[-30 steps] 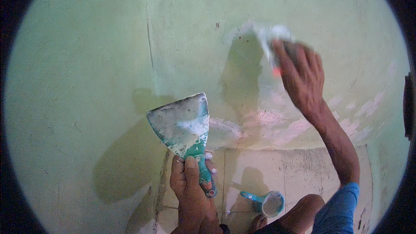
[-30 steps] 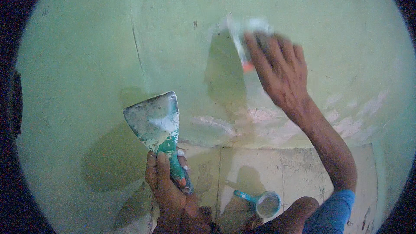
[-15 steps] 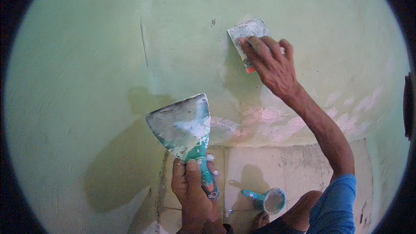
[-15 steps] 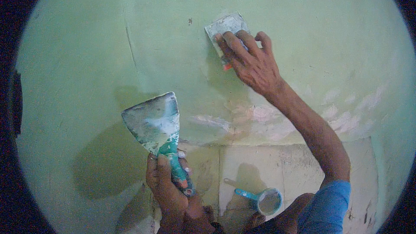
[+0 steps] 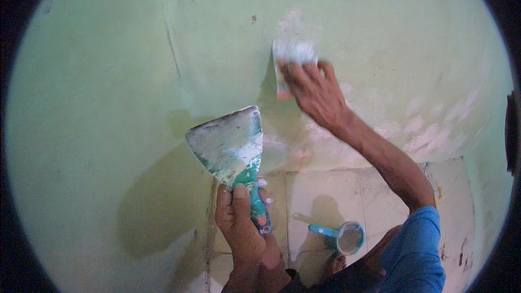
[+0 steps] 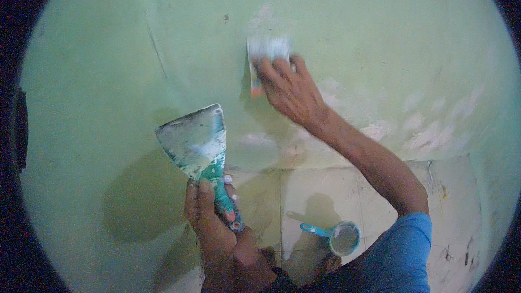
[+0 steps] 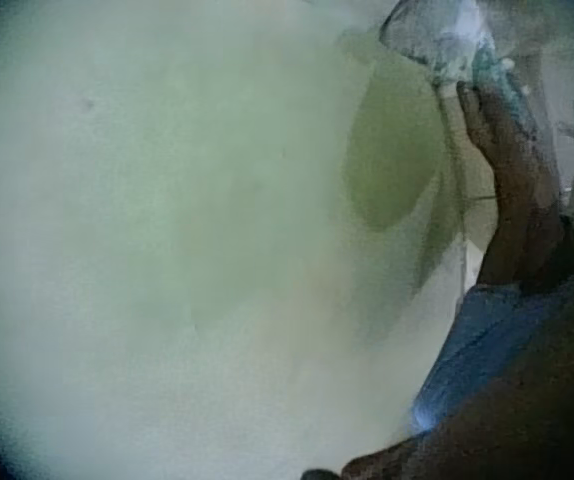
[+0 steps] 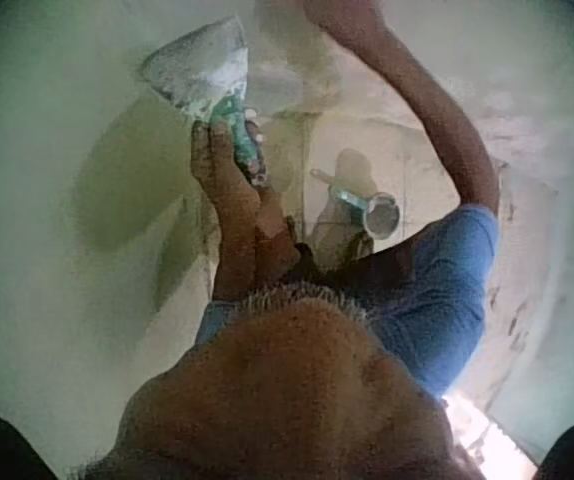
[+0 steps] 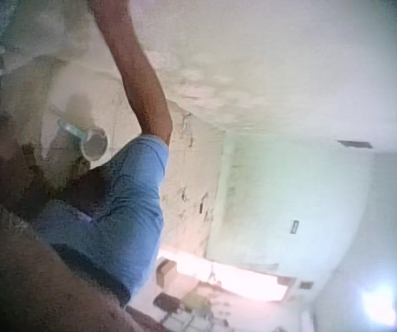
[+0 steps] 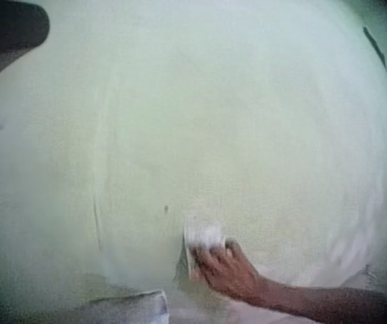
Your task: The person applies a patching compound to a wall using a putty knife and then smooths it over with another flat tool.
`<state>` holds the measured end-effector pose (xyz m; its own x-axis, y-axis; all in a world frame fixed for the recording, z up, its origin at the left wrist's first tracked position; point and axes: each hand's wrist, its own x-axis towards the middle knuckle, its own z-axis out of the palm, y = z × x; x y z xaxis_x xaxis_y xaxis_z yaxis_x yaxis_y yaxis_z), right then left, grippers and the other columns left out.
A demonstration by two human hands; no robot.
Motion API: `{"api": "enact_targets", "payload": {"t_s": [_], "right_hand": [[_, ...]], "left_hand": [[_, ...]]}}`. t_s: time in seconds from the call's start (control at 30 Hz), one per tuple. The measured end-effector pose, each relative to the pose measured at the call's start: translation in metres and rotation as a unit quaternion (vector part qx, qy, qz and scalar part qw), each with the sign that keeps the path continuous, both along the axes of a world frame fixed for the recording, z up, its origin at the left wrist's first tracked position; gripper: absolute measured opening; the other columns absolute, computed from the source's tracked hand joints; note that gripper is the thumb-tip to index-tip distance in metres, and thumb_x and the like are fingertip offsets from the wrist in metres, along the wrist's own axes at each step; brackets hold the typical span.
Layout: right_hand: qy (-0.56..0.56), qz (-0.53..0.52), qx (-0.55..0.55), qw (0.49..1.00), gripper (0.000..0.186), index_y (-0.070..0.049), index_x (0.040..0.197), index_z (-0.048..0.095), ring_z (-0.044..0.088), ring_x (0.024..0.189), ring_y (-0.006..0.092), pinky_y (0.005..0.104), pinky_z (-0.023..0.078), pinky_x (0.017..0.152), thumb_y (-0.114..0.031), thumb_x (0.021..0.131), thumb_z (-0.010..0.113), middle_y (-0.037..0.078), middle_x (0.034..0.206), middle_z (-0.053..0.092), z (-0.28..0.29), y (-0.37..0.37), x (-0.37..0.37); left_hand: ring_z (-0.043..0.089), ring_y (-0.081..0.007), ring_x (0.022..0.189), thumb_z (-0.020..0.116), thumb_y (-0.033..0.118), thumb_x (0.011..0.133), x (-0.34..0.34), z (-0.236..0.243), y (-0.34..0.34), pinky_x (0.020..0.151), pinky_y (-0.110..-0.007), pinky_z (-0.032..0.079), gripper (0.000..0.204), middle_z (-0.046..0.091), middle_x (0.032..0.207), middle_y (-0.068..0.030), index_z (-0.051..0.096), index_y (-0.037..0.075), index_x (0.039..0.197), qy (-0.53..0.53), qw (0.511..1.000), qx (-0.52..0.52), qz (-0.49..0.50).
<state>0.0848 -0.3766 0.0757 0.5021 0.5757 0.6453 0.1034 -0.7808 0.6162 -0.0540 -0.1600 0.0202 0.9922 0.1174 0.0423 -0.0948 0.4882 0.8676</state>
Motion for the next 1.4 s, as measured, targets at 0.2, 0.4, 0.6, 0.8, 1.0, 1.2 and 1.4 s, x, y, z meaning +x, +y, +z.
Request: {"api": "enact_targets", "payload": {"t_s": [0.2, 0.4, 0.6, 0.8, 1.0, 1.2, 1.4], "right_hand": [[0.338, 0.312, 0.738, 0.494, 0.033, 0.0, 0.114, 0.054, 0.058, 0.097, 0.013, 0.0305, 0.047, 0.086, -0.023, 0.091, 0.059, 0.006, 0.106, 0.061, 0.026, -0.046, -0.072], [0.475, 0.309, 0.743, 0.356, 0.034, -0.002, 0.114, 0.056, 0.058, 0.089, 0.0118, 0.027, 0.045, 0.081, -0.025, 0.09, 0.06, 0.003, 0.099, 0.063, 0.005, -0.079, -0.099], [0.318, 0.217, 0.8, 0.46, 0.026, -0.002, 0.103, 0.06, 0.055, 0.078, 0.01, 0.0278, 0.046, 0.071, -0.025, 0.091, 0.059, 0.001, 0.088, 0.061, -0.03, -0.119, -0.114], [0.152, 0.259, 0.631, 0.716, 0.013, -0.002, 0.097, 0.056, 0.059, 0.075, 0.014, 0.0304, 0.049, 0.064, -0.014, 0.091, 0.057, 0.004, 0.083, 0.061, -0.054, -0.165, -0.163], [0.123, 0.089, 0.271, 0.95, 0.03, -0.007, 0.098, 0.056, 0.064, 0.091, 0.0259, 0.0314, 0.052, 0.076, 0.011, 0.075, 0.063, 0.011, 0.1, 0.065, -0.122, -0.25, -0.194], [0.241, -0.033, 0.5, 0.831, 0.015, -0.004, 0.1, 0.064, 0.062, 0.086, 0.015, 0.0256, 0.048, 0.081, -0.004, 0.085, 0.064, 0.006, 0.096, 0.067, -0.202, -0.351, -0.232], [0.301, 0.002, 0.73, 0.614, 0.02, 0.003, 0.106, 0.062, 0.062, 0.088, 0.0155, 0.033, 0.049, 0.09, -0.005, 0.088, 0.06, 0.006, 0.097, 0.064, -0.254, -0.345, -0.235]], "left_hand": [[0.049, -0.0072, 0.054, 0.048, 0.021, 0.093, 0.008, -0.012, 0.0, 0.047, -0.02, 0.038, 0.021, 0.059, 0.074, -0.0047, 0.055, 0.004, 0.104, -0.002, 0.991, 0.133, -0.021], [0.048, -0.0098, 0.059, 0.047, 0.014, 0.093, 0.018, -0.004, -0.046, 0.055, -0.027, 0.041, 0.014, 0.057, 0.075, -0.0042, 0.053, 0.002, 0.097, -0.122, 0.918, 0.324, -0.195], [0.048, -0.0091, 0.058, 0.047, 0.012, 0.092, 0.024, -0.02, -0.06, 0.053, -0.026, 0.041, 0.011, 0.055, 0.069, -0.0031, 0.052, 0.003, 0.095, -0.19, 0.864, 0.361, -0.295], [0.05, -0.009, 0.055, 0.051, 0.021, 0.09, 0.02, -0.05, -0.115, 0.049, -0.024, 0.041, 0.018, 0.056, 0.071, -0.0013, 0.055, 0.004, 0.095, 0.048, 0.879, 0.255, -0.4], [0.051, -0.0073, 0.052, 0.05, 0.03, 0.09, 0.013, -0.027, -0.168, 0.047, -0.021, 0.04, 0.028, 0.061, 0.073, -0.0026, 0.061, 0.005, 0.098, 0.039, 0.88, 0.249, -0.403], [0.051, -0.0072, 0.054, 0.05, 0.032, 0.091, 0.056, -0.064, -0.178, 0.048, -0.021, 0.041, 0.029, 0.061, 0.075, -0.0032, 0.057, 0.005, 0.099, -0.065, 0.858, 0.42, -0.29], [0.054, -0.009, 0.059, 0.051, 0.034, 0.092, 0.06, -0.089, -0.158, 0.052, -0.022, 0.045, 0.031, 0.06, 0.079, -0.0048, 0.053, 0.005, 0.103, -0.133, 0.851, 0.466, -0.2]]}}
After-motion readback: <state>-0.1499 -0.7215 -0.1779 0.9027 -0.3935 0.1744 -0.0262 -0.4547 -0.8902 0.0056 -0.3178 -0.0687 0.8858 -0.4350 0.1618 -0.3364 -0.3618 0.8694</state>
